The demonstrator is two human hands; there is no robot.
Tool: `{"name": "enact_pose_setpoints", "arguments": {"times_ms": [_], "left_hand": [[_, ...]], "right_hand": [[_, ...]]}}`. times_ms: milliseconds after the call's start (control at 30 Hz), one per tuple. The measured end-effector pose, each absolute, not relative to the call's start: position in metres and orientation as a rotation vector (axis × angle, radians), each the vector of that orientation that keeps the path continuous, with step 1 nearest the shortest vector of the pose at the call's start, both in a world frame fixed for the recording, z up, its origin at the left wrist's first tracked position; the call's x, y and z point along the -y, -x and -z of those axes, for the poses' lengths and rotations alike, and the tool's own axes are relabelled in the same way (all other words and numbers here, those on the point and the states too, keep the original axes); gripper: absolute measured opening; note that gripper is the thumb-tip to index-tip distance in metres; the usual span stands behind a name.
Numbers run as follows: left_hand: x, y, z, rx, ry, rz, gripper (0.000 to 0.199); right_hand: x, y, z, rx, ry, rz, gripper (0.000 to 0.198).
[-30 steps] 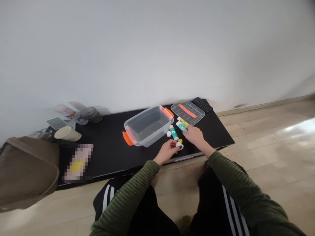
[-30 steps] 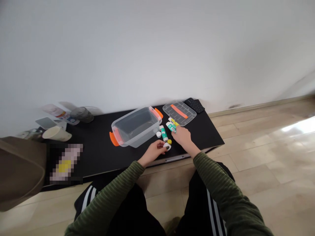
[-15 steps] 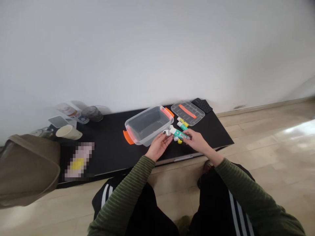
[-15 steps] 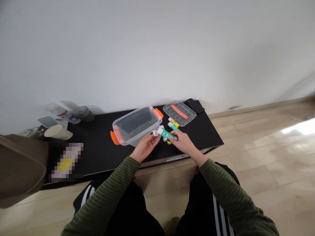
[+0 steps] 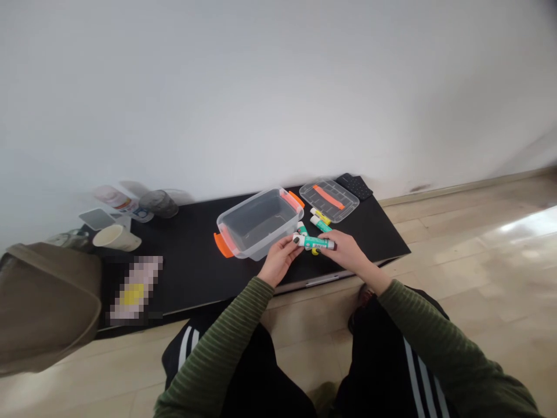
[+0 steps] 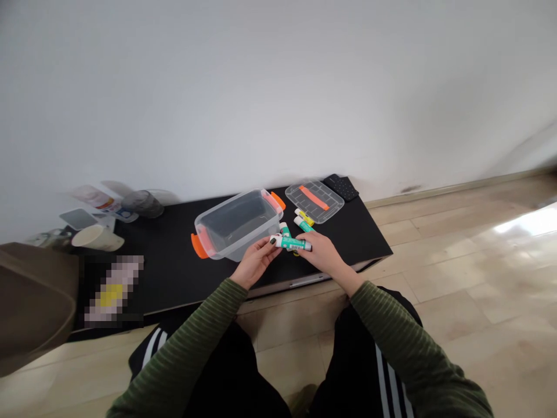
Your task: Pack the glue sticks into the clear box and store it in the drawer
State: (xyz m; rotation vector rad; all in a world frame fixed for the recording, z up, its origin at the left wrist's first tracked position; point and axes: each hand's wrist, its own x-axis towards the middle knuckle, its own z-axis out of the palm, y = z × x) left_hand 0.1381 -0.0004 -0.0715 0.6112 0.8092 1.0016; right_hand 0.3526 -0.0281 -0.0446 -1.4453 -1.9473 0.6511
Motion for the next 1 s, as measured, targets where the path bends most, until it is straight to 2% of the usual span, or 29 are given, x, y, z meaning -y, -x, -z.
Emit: {"name": "enact_pose_setpoints", "arguments": {"times_ms": [400,600,700,833,1000], "left_hand": [[0.000,-0.136,0.063,-0.774,-0.749,-0.989,0.034],[-0.001,-0.137,0.062,-0.775,-0.818,-0.957,0.035],[-0.001,-0.139,0.063,-0.784,-0.814,-0.953,0.036],[-0.005,-0.142,0.063,-0.809,-0.821,-0.966,0.038],[-0.014,-0.149,0.072,-1.020,-1.031,-1.078,0.040]], "right_hand": [[0.028,-0.355,0.047,1.772,1.554,-0.866,0.027],[0.024,-0.356,0.056,1.548,1.463,-1.368,0.039],[0.023,-0.356,0.057,1.503,1.459,-1.463,0.040],[0.020,-0.359,0.056,1.628,1.454,-1.362,0.036],[0.011,-0.366,0.047,1.822,1.724,-0.895,0.026]]}}
